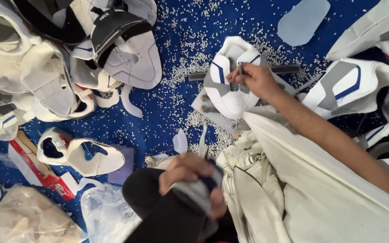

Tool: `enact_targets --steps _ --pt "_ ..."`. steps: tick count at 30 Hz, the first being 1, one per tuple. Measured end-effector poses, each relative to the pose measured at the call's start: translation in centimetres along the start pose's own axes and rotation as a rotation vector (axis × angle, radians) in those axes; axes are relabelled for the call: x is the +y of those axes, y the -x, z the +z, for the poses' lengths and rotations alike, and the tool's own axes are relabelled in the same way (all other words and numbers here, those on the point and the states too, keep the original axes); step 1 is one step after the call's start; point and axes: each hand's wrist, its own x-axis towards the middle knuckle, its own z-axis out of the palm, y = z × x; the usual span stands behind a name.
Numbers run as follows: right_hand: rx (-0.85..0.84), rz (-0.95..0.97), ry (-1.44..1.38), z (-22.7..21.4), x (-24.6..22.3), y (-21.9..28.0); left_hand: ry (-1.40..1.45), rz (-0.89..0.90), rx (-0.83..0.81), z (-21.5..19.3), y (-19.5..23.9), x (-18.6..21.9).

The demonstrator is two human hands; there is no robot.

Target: The person sits on a blue floor mat surrounded by piles of shoe upper components and trims excess material from the edges of each upper using a hand blade. They work one upper at a time, rotating it to trim different edges, then set it aside and pick up the next piece.

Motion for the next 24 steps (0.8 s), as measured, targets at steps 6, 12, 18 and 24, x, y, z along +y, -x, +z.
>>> enact_targets --steps 6,12,18,24 --pt "-0.025 -0.246 0.388 0.2 -1.5 1.9 -0.657 -0.482 -0.212 2.9 3.1 -18.3" --pt "-0.003 0.014 -0.259 -1.3 2.5 -1.7 -0.282 -0.335 0.025 1.6 1.5 -9.8" --pt "0.005 -0.104 0.092 -0.3 -0.9 -1.1 0.278 -0.005 0.154 2.1 4.2 -15.0" --pt "-0.048 -0.109 0.241 -0.9 4.3 -1.1 -0.545 -0.510 -0.091 2.6 3.7 -18.8"
